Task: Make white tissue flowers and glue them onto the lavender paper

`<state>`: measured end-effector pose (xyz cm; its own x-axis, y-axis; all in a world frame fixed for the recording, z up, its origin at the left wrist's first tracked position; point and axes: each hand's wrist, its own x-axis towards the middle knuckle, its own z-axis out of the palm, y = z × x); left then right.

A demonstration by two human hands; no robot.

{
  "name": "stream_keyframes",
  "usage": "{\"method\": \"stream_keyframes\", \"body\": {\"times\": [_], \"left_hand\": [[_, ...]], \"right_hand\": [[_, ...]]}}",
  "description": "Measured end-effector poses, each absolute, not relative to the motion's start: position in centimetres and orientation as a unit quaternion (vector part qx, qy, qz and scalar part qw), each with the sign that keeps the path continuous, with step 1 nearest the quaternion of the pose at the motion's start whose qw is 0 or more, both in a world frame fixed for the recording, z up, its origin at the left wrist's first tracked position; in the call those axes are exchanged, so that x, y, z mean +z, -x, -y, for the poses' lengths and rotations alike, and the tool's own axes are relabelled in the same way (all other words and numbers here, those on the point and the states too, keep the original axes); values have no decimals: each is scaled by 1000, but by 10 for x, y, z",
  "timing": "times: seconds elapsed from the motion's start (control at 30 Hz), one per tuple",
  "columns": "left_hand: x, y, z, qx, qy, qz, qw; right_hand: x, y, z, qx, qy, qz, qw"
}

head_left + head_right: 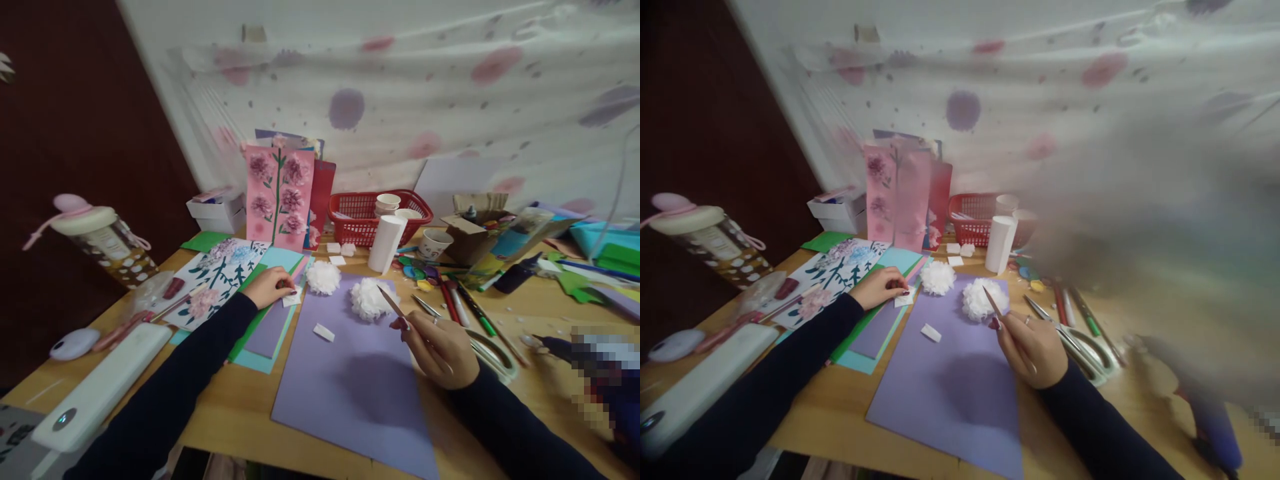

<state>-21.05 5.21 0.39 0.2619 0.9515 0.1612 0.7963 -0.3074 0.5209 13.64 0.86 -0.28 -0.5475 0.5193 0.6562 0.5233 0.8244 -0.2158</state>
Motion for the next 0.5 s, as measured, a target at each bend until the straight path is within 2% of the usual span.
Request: {"method": "stream_keyframes", "body": {"times": [0.23,0.37,0.5], "left_hand": [[5,218,-53,271,-755,-557,214],[14,217,-51,337,-706,-555,283],[27,198,-39,416,-635,-523,388]], "right_hand": [[1,-135,-8,-13,281,878,388],[3,-134,-6,0,283,876,391],[1,-122,2,114,358,815,441]]}}
